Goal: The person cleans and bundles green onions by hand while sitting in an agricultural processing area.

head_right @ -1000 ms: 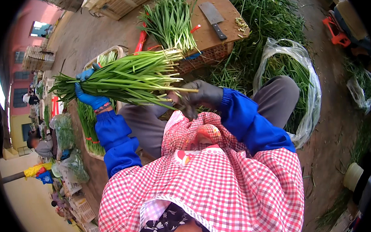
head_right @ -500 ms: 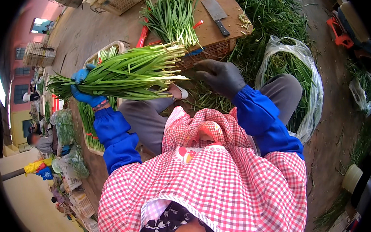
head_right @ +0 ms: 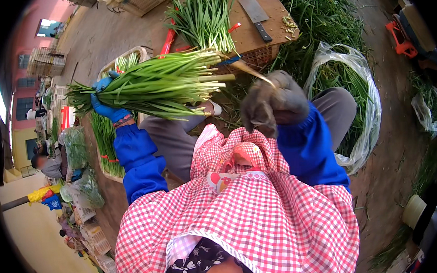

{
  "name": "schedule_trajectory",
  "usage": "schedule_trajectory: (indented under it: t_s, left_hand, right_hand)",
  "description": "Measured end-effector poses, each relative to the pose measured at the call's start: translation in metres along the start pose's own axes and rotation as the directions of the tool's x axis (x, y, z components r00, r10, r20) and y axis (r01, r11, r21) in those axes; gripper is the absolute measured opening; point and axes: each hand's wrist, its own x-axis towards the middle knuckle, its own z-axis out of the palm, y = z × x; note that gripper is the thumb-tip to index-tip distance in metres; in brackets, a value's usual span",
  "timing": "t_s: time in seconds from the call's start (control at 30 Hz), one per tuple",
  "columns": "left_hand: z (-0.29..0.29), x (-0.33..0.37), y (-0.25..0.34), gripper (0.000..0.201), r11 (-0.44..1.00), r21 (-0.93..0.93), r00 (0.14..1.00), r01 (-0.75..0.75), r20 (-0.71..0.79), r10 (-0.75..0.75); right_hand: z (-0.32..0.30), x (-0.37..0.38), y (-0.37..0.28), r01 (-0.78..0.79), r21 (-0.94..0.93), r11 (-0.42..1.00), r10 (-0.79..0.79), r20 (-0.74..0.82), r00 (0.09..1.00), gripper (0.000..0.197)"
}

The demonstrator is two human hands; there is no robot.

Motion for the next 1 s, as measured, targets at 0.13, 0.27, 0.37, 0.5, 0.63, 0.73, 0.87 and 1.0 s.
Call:
schedule_trajectory:
  t_s: [0.13, 0.27, 0.37, 0.5, 0.63, 0.73, 0.87, 1.0]
  left_hand:
    - [-0.007, -0.002, 0.003, 0.005, 0.999, -0.023, 0.999, -0.026, -0.041, 0.025]
    - [0.001, -0.005, -0.001, 0.005, 0.999, -0.003, 0.999, -0.035, 0.003, 0.035]
    - [0.008, -0.005, -0.004, 0.008, 0.999, -0.047, 0.999, -0.016, 0.031, 0.017]
    - [0.016, -0.005, -0.007, 0.005, 0.998, -0.062, 1.000, 0.006, -0.017, -0.007]
    - [0.027, -0.009, -0.017, 0.009, 0.997, -0.065, 0.999, 0.048, -0.009, -0.048]
    - [0.028, -0.013, -0.026, 0.007, 0.996, -0.066, 0.997, 0.060, -0.040, -0.063]
    - [0.031, -0.013, -0.031, 0.005, 0.994, -0.092, 0.995, 0.053, -0.079, -0.060]
    - [0.037, -0.014, -0.035, 0.006, 0.993, -0.105, 0.990, 0.051, -0.129, -0.064]
  right_hand:
    - [-0.014, -0.010, -0.007, -0.467, -0.829, 0.307, 0.076, -0.468, 0.880, 0.015]
    - [-0.041, -0.004, 0.011, -0.433, -0.901, -0.031, 0.006, -0.433, 0.901, 0.024]
    - [-0.058, -0.005, 0.040, -0.442, -0.881, -0.169, -0.031, -0.444, 0.896, 0.021]
    - [-0.053, 0.014, 0.054, -0.498, -0.776, -0.388, -0.006, -0.538, 0.843, 0.031]
    - [-0.053, 0.027, 0.071, -0.478, -0.743, -0.467, 0.014, -0.547, 0.837, 0.039]
    - [-0.049, 0.033, 0.078, -0.504, -0.787, -0.355, -0.013, -0.535, 0.845, 0.033]
    - [-0.052, 0.023, 0.083, -0.411, -0.860, -0.301, -0.167, -0.377, 0.911, 0.026]
    - [-0.053, 0.015, 0.082, -0.416, -0.864, -0.284, -0.319, -0.325, 0.891, 0.028]
